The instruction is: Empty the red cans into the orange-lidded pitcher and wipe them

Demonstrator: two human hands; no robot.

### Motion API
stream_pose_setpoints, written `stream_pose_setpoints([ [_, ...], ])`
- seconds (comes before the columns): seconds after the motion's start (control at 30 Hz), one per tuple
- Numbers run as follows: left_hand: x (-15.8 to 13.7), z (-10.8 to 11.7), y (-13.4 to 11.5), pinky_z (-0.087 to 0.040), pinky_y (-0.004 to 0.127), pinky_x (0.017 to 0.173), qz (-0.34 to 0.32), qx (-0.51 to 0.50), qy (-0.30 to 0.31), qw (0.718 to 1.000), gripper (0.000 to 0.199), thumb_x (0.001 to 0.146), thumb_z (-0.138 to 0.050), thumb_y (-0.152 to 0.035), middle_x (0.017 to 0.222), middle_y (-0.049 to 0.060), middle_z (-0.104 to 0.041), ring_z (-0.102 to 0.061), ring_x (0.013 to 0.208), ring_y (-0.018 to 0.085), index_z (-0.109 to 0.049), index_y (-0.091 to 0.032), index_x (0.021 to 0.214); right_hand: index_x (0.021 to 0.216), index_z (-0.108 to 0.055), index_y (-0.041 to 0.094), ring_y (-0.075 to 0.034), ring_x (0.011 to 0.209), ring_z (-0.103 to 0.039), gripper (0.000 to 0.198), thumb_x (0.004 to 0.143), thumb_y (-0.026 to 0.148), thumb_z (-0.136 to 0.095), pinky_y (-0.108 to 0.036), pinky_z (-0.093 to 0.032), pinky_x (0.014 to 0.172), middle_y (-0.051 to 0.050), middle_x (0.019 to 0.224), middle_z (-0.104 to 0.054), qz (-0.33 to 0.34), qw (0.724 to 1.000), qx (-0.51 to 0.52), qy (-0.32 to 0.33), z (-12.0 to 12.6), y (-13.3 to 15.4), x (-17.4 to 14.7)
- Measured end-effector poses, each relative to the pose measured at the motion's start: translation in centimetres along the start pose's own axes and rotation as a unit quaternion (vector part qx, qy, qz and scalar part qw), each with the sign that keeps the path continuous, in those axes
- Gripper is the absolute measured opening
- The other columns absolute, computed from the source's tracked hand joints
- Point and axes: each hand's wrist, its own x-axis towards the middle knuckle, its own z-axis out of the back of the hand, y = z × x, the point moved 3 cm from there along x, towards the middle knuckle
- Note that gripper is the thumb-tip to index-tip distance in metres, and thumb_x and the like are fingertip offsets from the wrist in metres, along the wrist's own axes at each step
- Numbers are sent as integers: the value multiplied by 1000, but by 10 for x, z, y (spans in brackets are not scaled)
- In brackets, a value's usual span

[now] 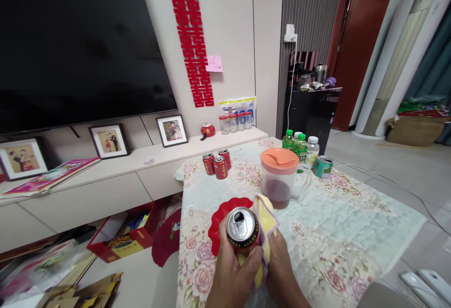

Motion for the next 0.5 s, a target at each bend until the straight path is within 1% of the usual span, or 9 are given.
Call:
stream_pose_setpoints([
  [0.07, -2, -1, 0, -43, 58, 124, 4, -5, 8, 1000, 97, 75, -91, -58, 149, 22, -65, -62, 141, 44, -43, -22, 151, 118, -80, 21, -31, 89, -81, 51, 90, 63, -73, -42, -67, 78, -9, 104, -86, 11, 998, -47, -35, 11, -2, 2],
  [0.1, -2, -2, -1, -43, 60, 124, 8, -5, 6, 1000, 98, 75, -90, -58, 148, 23, -65, -63, 141, 45, -42, -21, 152, 118, -79, 21, -31, 91, -81, 50, 91, 62, -73, -41, -67, 80, -9, 104, -86, 31, 995, -79, -51, 15, -2, 2],
  [0.17, -2, -2, -6, -46, 60, 122, 14, -11, -9, 1000, 100, 76, -90, -59, 145, 23, -67, -62, 140, 46, -41, -21, 154, 117, -79, 19, -31, 91, -81, 49, 92, 61, -71, -40, -67, 79, -10, 104, -86, 89, 984, -137, -77, 22, -2, 0],
  [0.23, -1, -2, -12, -50, 56, 118, 14, -22, -18, 999, 101, 76, -90, -60, 143, 21, -70, -63, 141, 45, -41, -22, 157, 117, -79, 18, -31, 93, -81, 48, 94, 59, -70, -41, -67, 81, -11, 107, -85, 148, 968, -178, -101, 25, -3, -5],
  [0.27, 0, -2, -15, -52, 54, 117, 11, -27, -16, 999, 101, 77, -90, -60, 142, 20, -71, -63, 142, 43, -41, -23, 158, 121, -78, 18, -32, 96, -81, 47, 96, 57, -69, -42, -67, 83, -12, 111, -85, 174, 960, -192, -104, 25, -4, -8],
  [0.33, 4, -1, -22, -54, 49, 115, 5, -25, 1, 1000, 99, 79, -90, -58, 143, 18, -71, -65, 140, 40, -41, -26, 158, 132, -74, 19, -33, 106, -79, 46, 98, 50, -68, -46, -66, 91, -14, 121, -82, 231, 944, -216, -92, 22, -7, -14],
  [0.4, 9, 1, -27, -55, 47, 114, 3, -11, 17, 1000, 95, 80, -89, -57, 144, 16, -72, -68, 137, 38, -43, -27, 158, 142, -68, 23, -34, 114, -76, 48, 99, 45, -68, -51, -63, 97, -14, 131, -78, 293, 923, -243, -52, 18, -10, -18],
  [0.5, 13, 3, -34, -57, 47, 111, 1, -13, 13, 1000, 88, 84, -86, -58, 140, 15, -74, -71, 129, 36, -47, -26, 156, 154, -58, 28, -38, 124, -68, 55, 101, 43, -64, -59, -59, 102, -15, 140, -70, 391, 875, -286, -12, 15, -13, -21],
])
